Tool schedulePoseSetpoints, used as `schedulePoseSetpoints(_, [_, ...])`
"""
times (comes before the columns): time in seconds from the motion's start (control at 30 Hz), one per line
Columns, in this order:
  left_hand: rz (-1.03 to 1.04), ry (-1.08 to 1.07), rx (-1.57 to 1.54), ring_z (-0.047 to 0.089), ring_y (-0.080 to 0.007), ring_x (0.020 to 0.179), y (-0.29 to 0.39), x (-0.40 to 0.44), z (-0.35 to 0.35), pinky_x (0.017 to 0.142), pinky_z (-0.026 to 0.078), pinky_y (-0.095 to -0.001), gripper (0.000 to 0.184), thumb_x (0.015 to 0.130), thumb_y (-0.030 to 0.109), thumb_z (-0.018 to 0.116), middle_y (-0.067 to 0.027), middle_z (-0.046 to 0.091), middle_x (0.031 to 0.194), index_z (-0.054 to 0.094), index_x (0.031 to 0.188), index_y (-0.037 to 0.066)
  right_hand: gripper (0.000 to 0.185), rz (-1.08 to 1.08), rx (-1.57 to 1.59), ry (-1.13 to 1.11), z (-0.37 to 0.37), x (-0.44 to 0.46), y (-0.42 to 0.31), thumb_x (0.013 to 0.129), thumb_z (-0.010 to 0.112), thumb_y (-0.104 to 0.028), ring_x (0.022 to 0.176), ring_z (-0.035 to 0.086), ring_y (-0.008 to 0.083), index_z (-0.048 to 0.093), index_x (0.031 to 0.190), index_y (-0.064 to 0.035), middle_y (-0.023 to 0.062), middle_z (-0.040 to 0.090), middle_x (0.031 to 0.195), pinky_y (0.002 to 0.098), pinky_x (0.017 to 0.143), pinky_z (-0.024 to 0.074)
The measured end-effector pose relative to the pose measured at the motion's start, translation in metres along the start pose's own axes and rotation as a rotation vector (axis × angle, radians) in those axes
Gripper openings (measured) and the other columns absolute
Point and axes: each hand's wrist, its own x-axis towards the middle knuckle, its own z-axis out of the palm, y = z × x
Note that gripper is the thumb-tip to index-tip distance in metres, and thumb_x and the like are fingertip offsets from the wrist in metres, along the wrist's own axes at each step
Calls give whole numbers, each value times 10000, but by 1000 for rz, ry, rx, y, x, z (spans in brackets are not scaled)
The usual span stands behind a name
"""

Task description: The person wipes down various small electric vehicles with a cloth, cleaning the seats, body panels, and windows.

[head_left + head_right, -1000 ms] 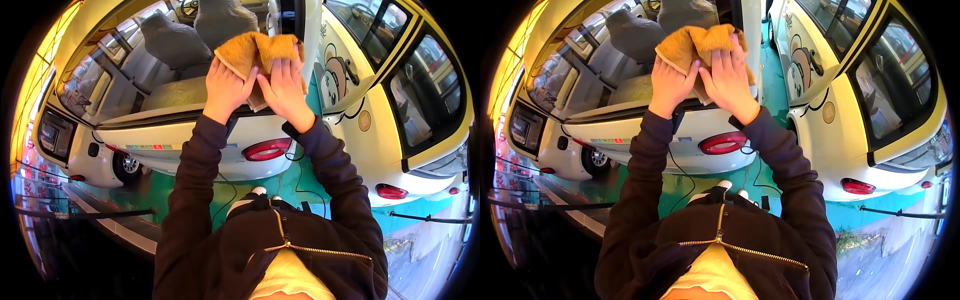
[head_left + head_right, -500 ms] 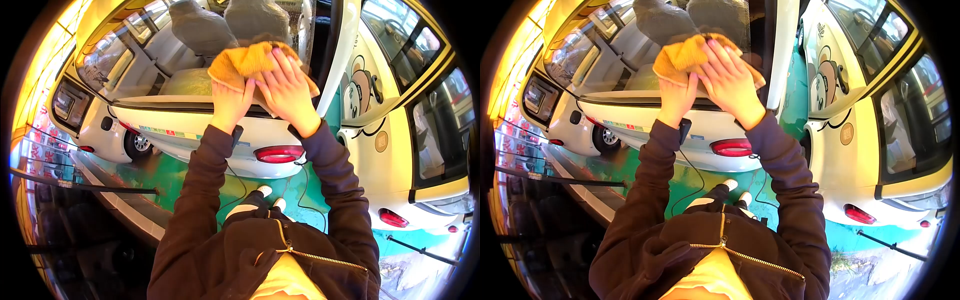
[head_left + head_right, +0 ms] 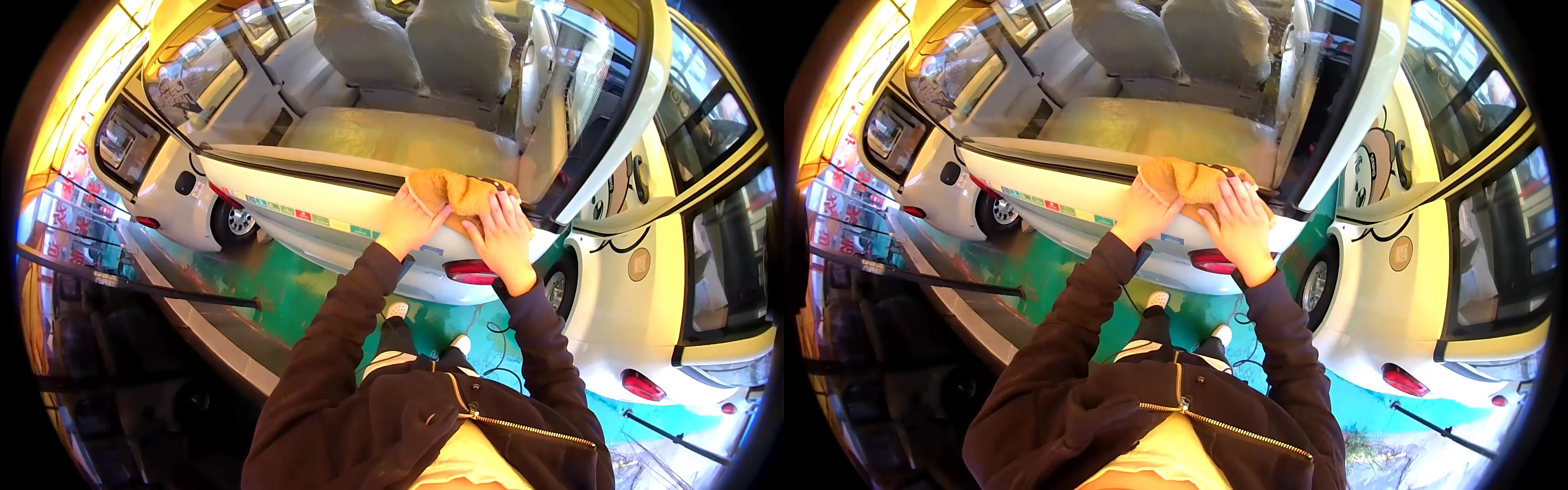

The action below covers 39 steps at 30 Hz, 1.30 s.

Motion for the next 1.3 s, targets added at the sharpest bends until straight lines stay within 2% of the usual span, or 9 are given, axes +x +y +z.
schedulePoseSetpoints(0.03, [35,61,17,566,-234,1158,-5,4,-7,1062,364,-380,384,921,342,540,-87,656,1178,648,1168,69,361,28,-16,18,6,-1,-3,865,640,-351,1270,455,319,653,988,-12,139,577,1264,467,1072,349])
schedulePoseSetpoints(0.2, [134,170,-3,609,-213,1088,-39,13,-48,1018,416,-351,331,892,316,605,-64,686,1112,689,1086,63,463,54,-58,-2,12,31,-25,874,632,-361,1317,358,438,597,1182,-16,202,520,1299,562,1094,266])
schedulePoseSetpoints(0.47, [159,428,-5,614,-255,1053,-137,32,-132,994,428,-402,318,866,296,650,-72,683,1077,679,1070,54,421,63,-174,204,13,164,-122,842,617,-304,1377,311,384,603,1160,-27,202,493,1336,531,1110,218])
schedulePoseSetpoints(0.67, [37,329,-85,563,-311,1141,-184,-6,-126,1044,361,-463,334,906,276,594,-118,642,1177,652,1143,47,262,9,-163,202,52,185,-170,796,586,-243,1375,350,315,657,961,-52,143,493,1375,477,1131,215])
schedulePoseSetpoints(0.8, [-106,245,-122,485,-340,1232,-209,-42,-115,1084,302,-484,363,934,259,546,-131,585,1273,596,1232,57,369,-74,-34,91,83,191,-198,788,656,-294,1364,333,379,635,1054,-39,192,477,1360,544,1110,203])
schedulePoseSetpoints(0.87, [-220,216,-152,416,-356,1290,-220,-55,-114,1108,258,-490,407,944,248,526,-143,520,1349,533,1304,57,320,-129,17,71,94,197,-211,793,658,-268,1363,362,327,638,1030,-54,135,491,1380,490,1113,236])
schedulePoseSetpoints(1.07, [-280,245,-356,416,-384,1272,-197,-51,-122,1084,270,-503,404,931,173,530,-180,502,1344,507,1310,33,307,-144,66,97,90,203,-209,776,636,-195,1313,458,205,654,1049,-56,70,561,1340,450,1118,260])
schedulePoseSetpoints(1.17, [-295,333,-909,541,-394,1114,-162,-35,-137,980,401,-441,358,858,49,563,-178,597,1205,572,1213,7,306,6,18,196,69,204,-203,765,603,-210,1324,452,176,666,1027,-65,51,565,1338,491,1164,129])
schedulePoseSetpoints(1.3, [-138,350,-851,591,-384,966,-124,9,-162,876,453,-442,208,836,64,588,-166,651,1027,653,1028,13,217,108,-42,361,23,212,-168,754,578,-186,1356,415,259,659,904,-52,134,557,1328,495,1174,65])
